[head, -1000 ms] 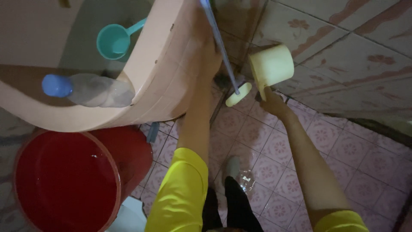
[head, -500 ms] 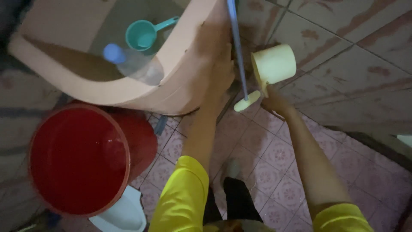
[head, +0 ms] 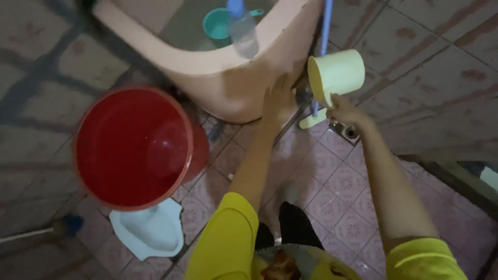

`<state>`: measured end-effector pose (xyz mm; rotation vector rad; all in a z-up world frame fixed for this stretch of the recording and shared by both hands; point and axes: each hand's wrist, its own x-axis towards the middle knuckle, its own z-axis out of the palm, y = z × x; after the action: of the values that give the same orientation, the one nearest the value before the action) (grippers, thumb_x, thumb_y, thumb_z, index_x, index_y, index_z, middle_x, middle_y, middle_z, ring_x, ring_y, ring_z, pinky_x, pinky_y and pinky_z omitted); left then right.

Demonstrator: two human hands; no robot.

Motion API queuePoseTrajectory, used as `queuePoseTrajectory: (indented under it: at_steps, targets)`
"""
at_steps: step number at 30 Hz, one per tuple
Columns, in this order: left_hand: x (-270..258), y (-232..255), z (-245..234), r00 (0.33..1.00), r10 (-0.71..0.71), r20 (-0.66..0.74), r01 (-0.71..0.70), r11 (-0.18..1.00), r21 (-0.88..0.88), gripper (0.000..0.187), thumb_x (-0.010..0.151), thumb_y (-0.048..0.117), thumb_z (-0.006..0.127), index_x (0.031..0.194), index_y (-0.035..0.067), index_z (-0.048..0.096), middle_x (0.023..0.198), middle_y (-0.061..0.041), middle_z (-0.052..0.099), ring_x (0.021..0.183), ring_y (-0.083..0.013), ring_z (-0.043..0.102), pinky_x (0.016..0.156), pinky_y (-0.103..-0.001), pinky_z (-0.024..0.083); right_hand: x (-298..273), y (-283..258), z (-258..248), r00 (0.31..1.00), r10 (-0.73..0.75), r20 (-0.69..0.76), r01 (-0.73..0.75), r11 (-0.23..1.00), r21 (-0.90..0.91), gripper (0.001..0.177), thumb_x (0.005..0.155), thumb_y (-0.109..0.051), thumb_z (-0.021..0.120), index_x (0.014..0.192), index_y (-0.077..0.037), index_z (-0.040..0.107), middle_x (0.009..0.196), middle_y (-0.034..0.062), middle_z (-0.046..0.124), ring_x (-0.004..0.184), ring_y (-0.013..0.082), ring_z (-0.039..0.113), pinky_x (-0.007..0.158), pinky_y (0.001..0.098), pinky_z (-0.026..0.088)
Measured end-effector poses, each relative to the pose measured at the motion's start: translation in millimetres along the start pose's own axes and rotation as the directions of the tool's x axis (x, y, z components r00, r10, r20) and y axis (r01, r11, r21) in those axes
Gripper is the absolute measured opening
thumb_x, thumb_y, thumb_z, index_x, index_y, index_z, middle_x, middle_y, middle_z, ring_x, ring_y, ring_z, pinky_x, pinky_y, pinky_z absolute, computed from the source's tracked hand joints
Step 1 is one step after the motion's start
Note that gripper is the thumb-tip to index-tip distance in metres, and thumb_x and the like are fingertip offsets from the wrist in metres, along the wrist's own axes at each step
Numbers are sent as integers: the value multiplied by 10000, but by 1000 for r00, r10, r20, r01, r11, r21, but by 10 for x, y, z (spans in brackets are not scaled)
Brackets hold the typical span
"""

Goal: Rinsing the bathroom floor and squat toilet with water from a bucket using a plastic scoop.

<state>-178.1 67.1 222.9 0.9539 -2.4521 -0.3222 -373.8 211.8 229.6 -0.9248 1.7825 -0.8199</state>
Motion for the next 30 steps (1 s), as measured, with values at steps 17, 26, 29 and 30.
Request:
queuePoseTrajectory:
  at_steps: [17,26,29,30]
  targets:
    - [-1604,-1897,-2064,974,-174,-147,210,936,282,552,1064,330,441,1527,31,416,1609,-182,397,1495,-337,362,1157,-624,297,-546,-1801,1650,892,-46,449,157,964,-213,676,825,-244,692,1428,0,507,891,76,650,771,147,575,671,301,475]
    - [-2415,-2784,-2724,805,-547,-229,591,773,233,571,1049,307,449,1556,56,377,1652,-136,353,1537,-300,325,1212,-592,293,193,-2630,3072,745,-38,666,233,950,-206,684,863,-168,670,1506,-99,446,978,91,631,787,143,540,627,296,452]
    - [-2651,-3102,-2826,755,-595,-276,655,710,260,568,1058,279,454,1565,39,369,1649,-149,346,1533,-310,323,1211,-591,287,720,-2524,3722,673,-91,734,235,967,-95,610,877,-131,666,1462,-54,510,1013,72,597,801,130,549,632,284,477]
    - [-2730,-3176,-2828,737,-622,-264,675,696,245,572,1058,261,453,1568,18,359,1642,-167,334,1523,-330,314,1189,-594,279,887,-2408,3923,670,-98,736,227,971,-78,574,901,-118,655,1456,-33,534,1017,77,575,802,136,534,632,283,467]
